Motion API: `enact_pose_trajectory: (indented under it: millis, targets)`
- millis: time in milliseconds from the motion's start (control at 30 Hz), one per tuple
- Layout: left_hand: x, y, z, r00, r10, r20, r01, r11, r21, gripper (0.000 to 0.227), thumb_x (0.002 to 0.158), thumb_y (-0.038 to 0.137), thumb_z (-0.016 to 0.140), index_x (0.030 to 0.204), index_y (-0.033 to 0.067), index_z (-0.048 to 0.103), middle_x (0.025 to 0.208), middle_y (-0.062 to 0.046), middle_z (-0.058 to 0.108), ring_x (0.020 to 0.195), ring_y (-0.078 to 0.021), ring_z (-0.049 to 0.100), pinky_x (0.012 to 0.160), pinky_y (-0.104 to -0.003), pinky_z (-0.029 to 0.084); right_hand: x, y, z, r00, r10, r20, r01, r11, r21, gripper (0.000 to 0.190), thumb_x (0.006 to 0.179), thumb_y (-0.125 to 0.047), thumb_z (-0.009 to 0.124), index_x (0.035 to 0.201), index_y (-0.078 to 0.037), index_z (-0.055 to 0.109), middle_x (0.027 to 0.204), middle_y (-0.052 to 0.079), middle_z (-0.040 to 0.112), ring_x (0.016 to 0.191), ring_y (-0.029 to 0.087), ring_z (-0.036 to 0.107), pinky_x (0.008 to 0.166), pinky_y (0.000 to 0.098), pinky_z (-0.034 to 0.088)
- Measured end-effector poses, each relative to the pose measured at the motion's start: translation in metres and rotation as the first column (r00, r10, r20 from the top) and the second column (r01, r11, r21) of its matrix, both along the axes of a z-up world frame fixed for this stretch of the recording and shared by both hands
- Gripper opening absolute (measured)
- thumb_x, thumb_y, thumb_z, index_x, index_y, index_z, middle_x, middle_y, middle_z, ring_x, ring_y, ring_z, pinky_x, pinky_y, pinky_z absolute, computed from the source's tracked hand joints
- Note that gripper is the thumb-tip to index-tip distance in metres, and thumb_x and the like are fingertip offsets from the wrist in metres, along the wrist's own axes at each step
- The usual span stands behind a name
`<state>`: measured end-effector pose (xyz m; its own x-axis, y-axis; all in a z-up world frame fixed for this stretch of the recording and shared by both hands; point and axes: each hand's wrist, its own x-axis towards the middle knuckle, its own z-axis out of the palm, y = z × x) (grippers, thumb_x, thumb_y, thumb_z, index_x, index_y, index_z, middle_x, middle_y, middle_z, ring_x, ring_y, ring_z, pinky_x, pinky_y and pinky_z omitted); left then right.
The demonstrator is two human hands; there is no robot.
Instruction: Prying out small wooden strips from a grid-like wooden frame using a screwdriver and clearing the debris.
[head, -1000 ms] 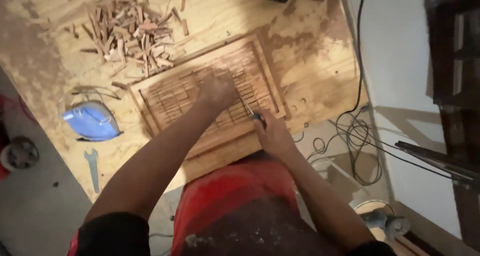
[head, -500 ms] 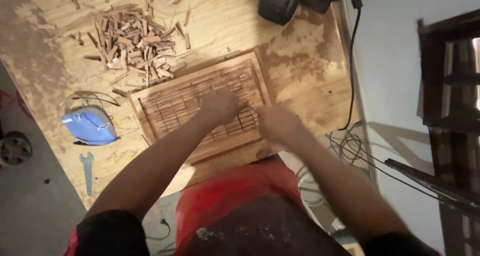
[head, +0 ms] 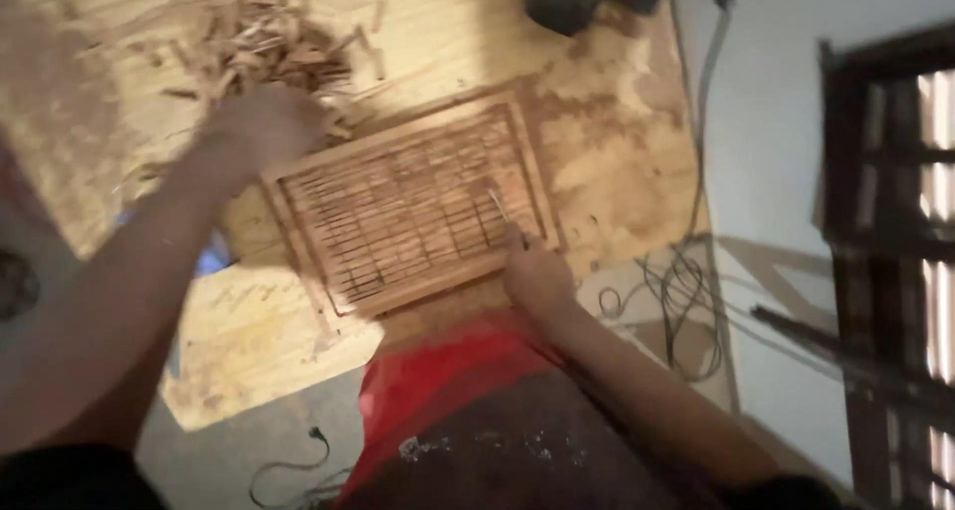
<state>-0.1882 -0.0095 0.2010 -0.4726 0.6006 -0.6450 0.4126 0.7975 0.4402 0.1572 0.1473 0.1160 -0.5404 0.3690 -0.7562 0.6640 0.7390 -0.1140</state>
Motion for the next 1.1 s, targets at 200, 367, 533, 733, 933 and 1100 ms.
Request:
enact_pose_trajectory:
  millis: [200,367,533,733,933,1100]
  targets:
    - [-0.024,-0.03,-0.078,0.808,-0.054,-0.586,0.015,0.997,-0.071,0.093,0.093,0.063,0.065,0.162,0.0138,0.029,0.13,-0.026,0.064,0.113,-0.0462,0.062,0.084,-0.054,0.052,0.023,-0.017,-0.026,0.969,-0.035,-0.246,0.052,0.997,0.062,0.059,0.099,-0.025,0.044,0.157,-0.029,0.033,0.123,0.023,0.06,0.094,0.052,0.064,0.075,0.0635,0.053]
    - [0.118,0.052,-0.128,0.955,-0.212,-0.208,0.265,0.924,0.276,0.057,0.106,0.058,0.033,0.139,0.0235,0.064,0.133,-0.008,0.07,0.129,-0.031,0.062,0.125,-0.059,0.016,0.005,0.018,-0.049,0.838,-0.046,-0.543,0.156,0.975,0.157,0.047,0.107,-0.047,0.042,0.143,-0.021,0.058,0.109,0.014,0.07,0.099,0.035,0.073,0.101,0.0506,0.049]
    - [0.18,0.078,-0.181,0.96,0.024,-0.28,0.101,0.9,0.425,0.035,0.092,0.05,0.066,0.115,0.0244,0.067,0.117,0.0,0.06,0.11,-0.0242,0.063,0.099,-0.038,0.049,0.0,0.048,-0.012,0.81,-0.165,-0.563,0.244,0.967,0.068,0.05,0.101,-0.045,0.049,0.144,-0.02,0.058,0.107,0.021,0.073,0.096,0.043,0.072,0.086,0.0551,0.057]
    - [0.211,0.092,-0.208,0.917,0.216,-0.336,-0.058,0.904,0.424,0.012,0.092,0.023,0.068,0.091,0.0124,0.061,0.097,-0.006,0.054,0.101,-0.0262,0.059,0.078,-0.035,0.054,0.033,0.06,0.026,0.861,-0.184,-0.475,0.166,0.983,-0.08,0.054,0.093,-0.04,0.061,0.144,-0.024,0.06,0.11,0.02,0.074,0.102,0.042,0.071,0.089,0.0522,0.057]
    - [0.179,0.113,-0.15,0.93,0.344,0.129,-0.362,0.919,0.155,0.03,0.096,0.037,0.053,0.098,0.0099,0.065,0.096,-0.013,0.068,0.096,-0.0304,0.07,0.077,-0.043,0.055,0.038,0.065,0.004,0.867,0.038,-0.497,-0.071,0.996,-0.049,0.047,0.095,-0.034,0.061,0.139,-0.019,0.064,0.111,0.017,0.074,0.106,0.038,0.071,0.091,0.0486,0.057]
    - [0.103,0.061,-0.061,0.963,-0.24,-0.119,0.242,0.97,0.004,0.026,0.102,0.018,0.05,0.11,0.0137,0.075,0.101,-0.011,0.074,0.104,-0.0304,0.073,0.089,-0.038,0.058,0.016,0.073,0.026,0.925,0.185,-0.333,-0.197,0.98,-0.002,0.05,0.099,-0.04,0.049,0.147,-0.025,0.055,0.121,0.013,0.07,0.107,0.037,0.071,0.094,0.0489,0.057]
